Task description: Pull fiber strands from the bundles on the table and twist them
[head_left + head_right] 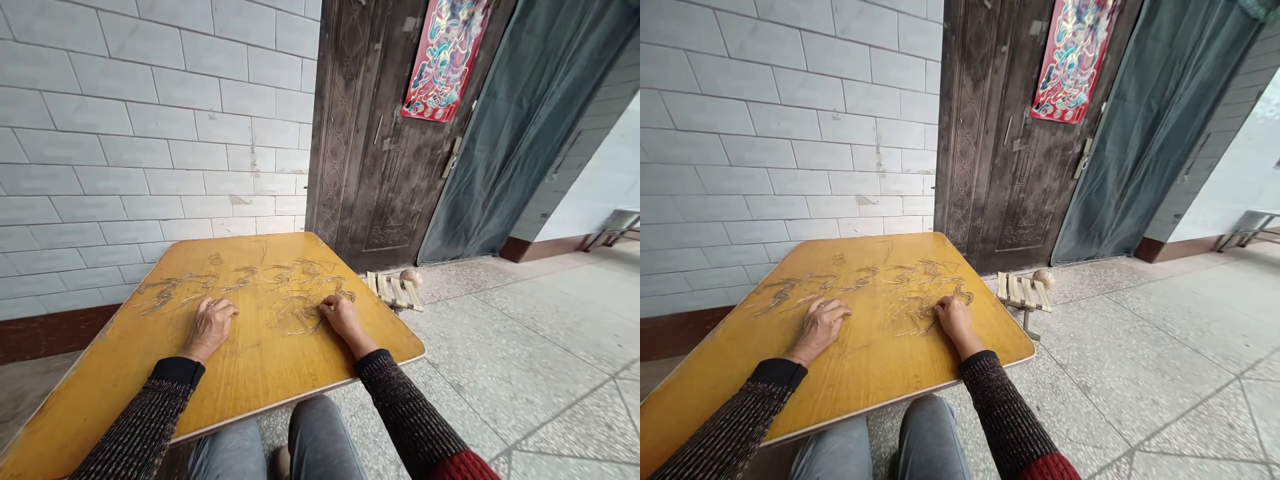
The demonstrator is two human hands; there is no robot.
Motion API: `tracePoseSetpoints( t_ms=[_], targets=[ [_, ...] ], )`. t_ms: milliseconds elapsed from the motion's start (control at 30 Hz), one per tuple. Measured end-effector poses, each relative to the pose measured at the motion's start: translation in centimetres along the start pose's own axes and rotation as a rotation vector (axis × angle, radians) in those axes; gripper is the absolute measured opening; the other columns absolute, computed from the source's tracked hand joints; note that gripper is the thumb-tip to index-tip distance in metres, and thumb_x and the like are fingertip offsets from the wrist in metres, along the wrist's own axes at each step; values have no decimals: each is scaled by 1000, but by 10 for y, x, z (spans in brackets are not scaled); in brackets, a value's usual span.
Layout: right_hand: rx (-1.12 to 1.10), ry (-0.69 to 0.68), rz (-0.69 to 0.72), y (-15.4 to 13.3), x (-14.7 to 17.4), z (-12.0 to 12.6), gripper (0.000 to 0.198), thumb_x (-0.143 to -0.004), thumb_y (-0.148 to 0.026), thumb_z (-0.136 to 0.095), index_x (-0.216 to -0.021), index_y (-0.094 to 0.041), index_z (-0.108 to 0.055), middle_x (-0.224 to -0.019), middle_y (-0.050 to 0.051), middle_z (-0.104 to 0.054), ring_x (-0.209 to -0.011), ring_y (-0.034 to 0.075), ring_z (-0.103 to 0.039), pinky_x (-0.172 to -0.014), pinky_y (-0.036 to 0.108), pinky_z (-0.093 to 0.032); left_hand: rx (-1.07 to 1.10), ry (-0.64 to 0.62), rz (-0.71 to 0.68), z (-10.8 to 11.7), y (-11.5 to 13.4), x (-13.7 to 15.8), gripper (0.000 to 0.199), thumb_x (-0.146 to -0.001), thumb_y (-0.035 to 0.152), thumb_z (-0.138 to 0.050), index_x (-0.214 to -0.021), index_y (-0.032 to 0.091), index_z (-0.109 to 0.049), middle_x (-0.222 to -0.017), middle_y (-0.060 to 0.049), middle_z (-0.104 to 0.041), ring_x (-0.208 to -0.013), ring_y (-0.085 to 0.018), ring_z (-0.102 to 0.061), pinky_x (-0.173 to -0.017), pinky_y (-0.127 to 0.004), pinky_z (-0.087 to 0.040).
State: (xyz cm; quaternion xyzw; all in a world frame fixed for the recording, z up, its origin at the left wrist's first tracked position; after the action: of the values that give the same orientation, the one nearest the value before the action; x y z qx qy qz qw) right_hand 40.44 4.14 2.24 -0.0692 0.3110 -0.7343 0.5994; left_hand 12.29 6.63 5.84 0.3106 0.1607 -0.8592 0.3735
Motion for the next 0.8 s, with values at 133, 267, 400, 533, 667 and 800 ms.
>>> tracePoseSetpoints(
  t_ms=[133, 267, 400, 533, 667, 800],
  targets=[
    [-3, -7, -5, 2, -1, -1, 14, -75, -19, -55, -81, -17, -67, -87, 7, -66, -85, 19, -58, -71, 24, -37, 16, -19, 11, -3, -2, 0, 26, -77, 10, -38, -76, 19, -62, -81, -3, -66, -77, -17, -59, -86, -38, -34],
    [-53, 3, -23, 5, -3, -2, 14, -75, -19, -53, -78, -15, -66, -84, 9, -65, -83, 21, -57, -69, 26, -37, 26, -24, 13, -5, -3, 1, 27, -78, 10, -37, -76, 20, -62, -82, -3, -66, -77, -17, -60, -86, -38, -35],
    [-186, 8, -12, 6, -3, 2, 14, -75, -19, -50, -71, -14, -63, -73, 7, -63, -74, 18, -56, -65, 25, -37, 43, -36, 21, -6, -4, 1, 26, -79, 10, -37, -76, 19, -61, -81, -3, -66, -77, -17, -60, -86, -37, -35],
    [-357, -1, 3, 6, -3, 7, 17, -75, -20, -44, -63, -15, -55, -60, 3, -58, -57, 13, -51, -54, 23, -35, 67, -52, 27, -4, -1, 0, 26, -78, 8, -37, -76, 19, -61, -80, -2, -66, -76, -16, -59, -87, -37, -35],
    [-539, -32, -11, 7, -3, 8, 16, -77, -26, -40, -65, -17, -47, -55, 0, -54, -42, 9, -38, -44, 21, -29, 105, -62, 22, -4, 5, 1, 26, -79, 8, -38, -76, 19, -61, -80, -2, -65, -77, -16, -59, -87, -36, -36],
    [-690, -93, -13, -7, -4, 16, 22, -76, -37, -41, -64, -19, -41, -51, -3, -49, -36, 6, -31, -37, 19, -24, 134, -11, 29, 1, 9, -7, 26, -78, 7, -39, -76, 18, -62, -80, -3, -65, -76, -16, -59, -83, -36, -39]
  ],
)
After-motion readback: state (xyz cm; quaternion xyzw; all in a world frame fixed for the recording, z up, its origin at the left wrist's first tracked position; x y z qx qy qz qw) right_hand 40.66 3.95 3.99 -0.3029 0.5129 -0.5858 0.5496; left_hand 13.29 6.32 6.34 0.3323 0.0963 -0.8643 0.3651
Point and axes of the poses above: each hand's wrist, its own x-axis away from the middle knuckle, its own z-axis out of the back of the hand, y = z × x, the point moved 8 cm from there along -x, towards the middle knuckle
